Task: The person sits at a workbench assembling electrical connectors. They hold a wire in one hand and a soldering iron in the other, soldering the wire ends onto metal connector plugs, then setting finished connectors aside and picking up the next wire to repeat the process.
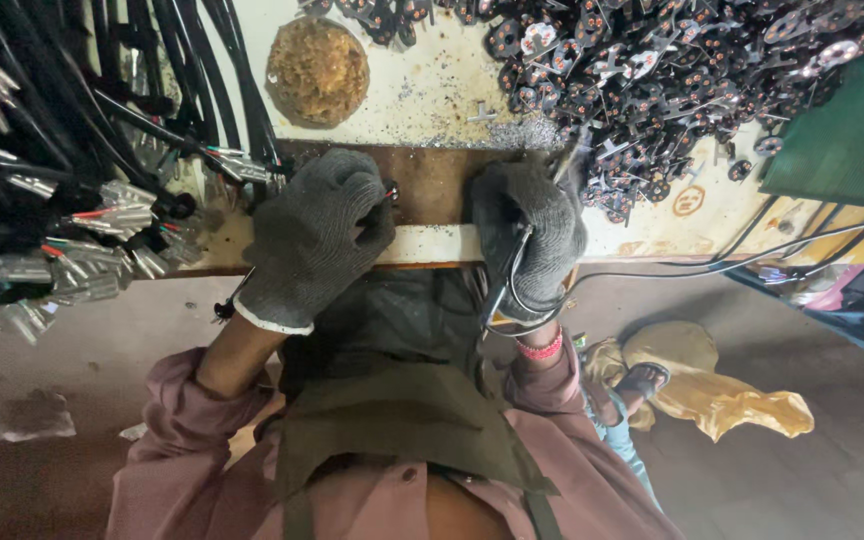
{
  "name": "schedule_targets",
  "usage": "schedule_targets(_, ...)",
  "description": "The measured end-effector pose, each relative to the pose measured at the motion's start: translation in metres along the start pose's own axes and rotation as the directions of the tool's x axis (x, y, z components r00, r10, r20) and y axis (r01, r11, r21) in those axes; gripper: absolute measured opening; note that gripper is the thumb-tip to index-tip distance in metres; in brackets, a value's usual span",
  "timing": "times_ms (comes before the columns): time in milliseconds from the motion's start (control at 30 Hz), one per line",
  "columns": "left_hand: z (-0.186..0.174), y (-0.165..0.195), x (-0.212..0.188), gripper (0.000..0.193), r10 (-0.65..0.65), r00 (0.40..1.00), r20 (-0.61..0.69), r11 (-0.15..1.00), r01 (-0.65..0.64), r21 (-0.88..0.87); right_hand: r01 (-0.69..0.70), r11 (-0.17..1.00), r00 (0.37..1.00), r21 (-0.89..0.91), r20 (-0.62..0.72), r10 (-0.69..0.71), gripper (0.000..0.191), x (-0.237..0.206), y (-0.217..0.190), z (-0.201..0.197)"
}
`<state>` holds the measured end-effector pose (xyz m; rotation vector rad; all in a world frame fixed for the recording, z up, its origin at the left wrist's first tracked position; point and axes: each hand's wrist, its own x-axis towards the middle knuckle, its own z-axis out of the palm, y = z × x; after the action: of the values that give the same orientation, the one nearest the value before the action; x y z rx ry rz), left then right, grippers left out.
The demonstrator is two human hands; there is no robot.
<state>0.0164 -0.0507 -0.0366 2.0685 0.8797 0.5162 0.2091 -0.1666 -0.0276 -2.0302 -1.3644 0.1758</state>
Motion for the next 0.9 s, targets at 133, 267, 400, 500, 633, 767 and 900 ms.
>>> schedule_targets(133, -0.001, 0.001, -0.001, 0.016, 0.014, 0.999, -0.047, 1.0, -0.014, -0.001, -0.104, 0.995, 0.995, -0.004, -0.004, 0.104, 0.041, -0.003, -0.008, -0.017)
schedule_targets(267, -0.002, 0.003, -0.002, 0.016, -0.008, 0.999, -0.048, 1.0, 0.007, -0.013, -0.091, 0.996, 0.991, 0.01, 0.102, 0.09, 0.032, 0.002, -0.009, -0.027)
schedule_targets(400, -0.003, 0.004, 0.0, 0.015, 0.012, 0.999, -0.052, 1.0, -0.011, 0.015, 0.198, 0.976, 0.91, -0.09, 0.387, -0.149, 0.043, 0.015, 0.005, -0.023)
schedule_targets(500, -0.001, 0.004, 0.002, 0.014, -0.009, 0.999, -0.033, 0.999, 0.01, 0.038, 0.118, 0.985, 0.942, 0.125, 0.3, -0.151, 0.039, 0.021, 0.012, -0.025)
schedule_targets(633, 0.0, 0.004, 0.002, 0.014, -0.008, 0.997, -0.071, 1.0, 0.01, 0.02, 0.252, 0.968, 0.88, -0.004, 0.417, -0.228, 0.038, 0.024, 0.005, -0.034)
schedule_targets(767, -0.002, 0.002, 0.002, 0.014, -0.025, 1.0, -0.011, 1.0, 0.025, -0.02, 0.324, 0.92, 0.826, -0.219, 0.54, -0.162, 0.039, 0.005, -0.014, -0.023)
schedule_targets(900, -0.001, 0.003, 0.004, 0.016, -0.013, 0.999, -0.029, 0.999, 0.014, 0.033, 0.493, 0.783, 0.816, -0.378, 0.513, -0.266, 0.036, -0.031, -0.012, -0.001)
